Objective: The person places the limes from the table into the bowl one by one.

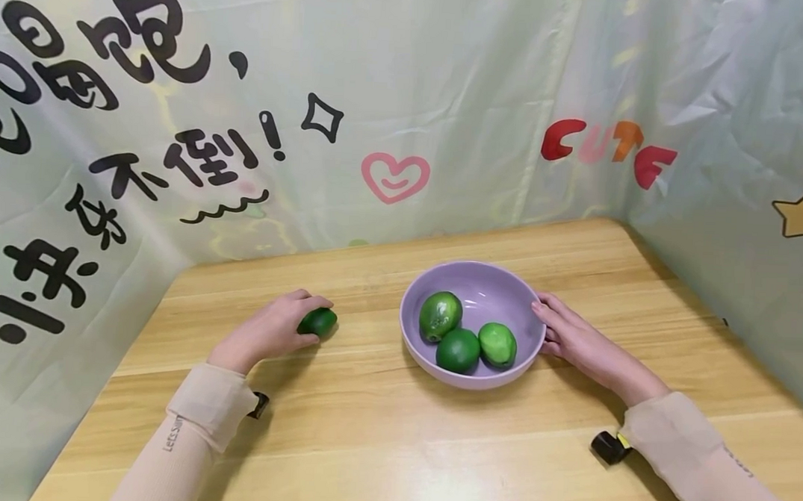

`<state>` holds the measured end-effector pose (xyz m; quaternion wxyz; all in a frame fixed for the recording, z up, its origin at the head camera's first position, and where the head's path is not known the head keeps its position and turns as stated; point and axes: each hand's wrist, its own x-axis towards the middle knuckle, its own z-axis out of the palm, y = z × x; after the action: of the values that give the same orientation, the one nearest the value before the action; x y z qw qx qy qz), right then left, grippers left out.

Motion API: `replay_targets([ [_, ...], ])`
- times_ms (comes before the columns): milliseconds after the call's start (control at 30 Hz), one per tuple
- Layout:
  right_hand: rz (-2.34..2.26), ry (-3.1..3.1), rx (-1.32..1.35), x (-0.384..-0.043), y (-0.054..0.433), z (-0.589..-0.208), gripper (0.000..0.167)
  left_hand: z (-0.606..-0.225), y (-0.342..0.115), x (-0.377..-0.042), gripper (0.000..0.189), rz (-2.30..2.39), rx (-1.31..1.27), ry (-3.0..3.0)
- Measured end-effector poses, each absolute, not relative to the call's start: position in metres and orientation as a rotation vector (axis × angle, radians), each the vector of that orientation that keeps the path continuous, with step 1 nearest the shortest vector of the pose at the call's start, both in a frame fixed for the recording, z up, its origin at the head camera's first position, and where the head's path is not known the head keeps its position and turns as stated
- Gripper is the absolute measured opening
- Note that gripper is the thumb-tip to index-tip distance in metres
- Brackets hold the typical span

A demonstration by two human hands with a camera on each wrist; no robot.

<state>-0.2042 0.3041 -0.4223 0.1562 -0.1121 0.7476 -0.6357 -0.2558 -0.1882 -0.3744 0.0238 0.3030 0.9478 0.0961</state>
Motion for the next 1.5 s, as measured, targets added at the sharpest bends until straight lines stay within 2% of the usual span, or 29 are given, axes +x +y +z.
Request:
replay_targets([
  [1500,-1.85,2.115,-0.319,-0.2057,0.304,-0.4233,0.07,-0.3693,-0.1819,-0.2602,0.055,0.318,0.916,2.902],
])
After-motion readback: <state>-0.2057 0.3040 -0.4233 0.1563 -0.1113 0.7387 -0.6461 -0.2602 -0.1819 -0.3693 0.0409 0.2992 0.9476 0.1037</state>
